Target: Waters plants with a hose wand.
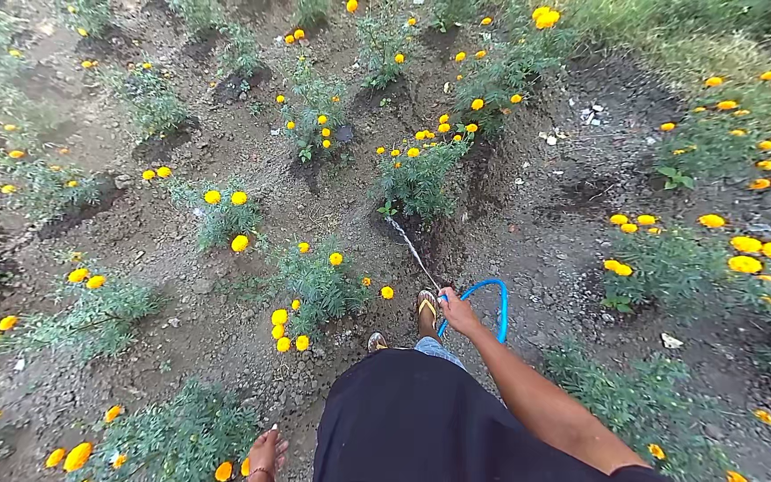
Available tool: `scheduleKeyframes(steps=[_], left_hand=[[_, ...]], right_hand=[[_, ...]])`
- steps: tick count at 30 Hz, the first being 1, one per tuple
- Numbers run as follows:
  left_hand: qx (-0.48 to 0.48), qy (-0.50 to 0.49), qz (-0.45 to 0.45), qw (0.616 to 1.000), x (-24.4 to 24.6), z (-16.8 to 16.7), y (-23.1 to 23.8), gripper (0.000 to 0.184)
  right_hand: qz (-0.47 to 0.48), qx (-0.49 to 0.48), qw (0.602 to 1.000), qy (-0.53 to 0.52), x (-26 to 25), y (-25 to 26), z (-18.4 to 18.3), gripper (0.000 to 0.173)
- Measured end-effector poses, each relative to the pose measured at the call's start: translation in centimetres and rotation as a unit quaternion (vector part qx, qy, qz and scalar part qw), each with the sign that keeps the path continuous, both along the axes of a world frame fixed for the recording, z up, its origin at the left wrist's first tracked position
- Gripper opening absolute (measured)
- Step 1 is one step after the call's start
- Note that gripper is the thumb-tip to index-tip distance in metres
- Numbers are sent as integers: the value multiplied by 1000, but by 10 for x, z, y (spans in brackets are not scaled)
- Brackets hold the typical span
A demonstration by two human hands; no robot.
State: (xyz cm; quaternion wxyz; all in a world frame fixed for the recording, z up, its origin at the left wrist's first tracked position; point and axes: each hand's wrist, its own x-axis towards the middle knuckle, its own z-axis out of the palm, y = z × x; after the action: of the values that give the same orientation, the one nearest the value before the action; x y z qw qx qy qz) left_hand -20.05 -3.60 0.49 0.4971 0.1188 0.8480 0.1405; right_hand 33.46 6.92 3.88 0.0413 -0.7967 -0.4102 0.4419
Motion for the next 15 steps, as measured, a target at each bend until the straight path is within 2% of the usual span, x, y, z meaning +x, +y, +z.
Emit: scheduleKeyframes(steps=[7,15], left_hand=[[1,-2,-7,1000,-1,0,2,38],[1,0,-12,1000,0,2,3,38]], right_hand=[[-62,34,997,-17,17,1,1,38],[-31,42,998,-31,39,22,11,39]])
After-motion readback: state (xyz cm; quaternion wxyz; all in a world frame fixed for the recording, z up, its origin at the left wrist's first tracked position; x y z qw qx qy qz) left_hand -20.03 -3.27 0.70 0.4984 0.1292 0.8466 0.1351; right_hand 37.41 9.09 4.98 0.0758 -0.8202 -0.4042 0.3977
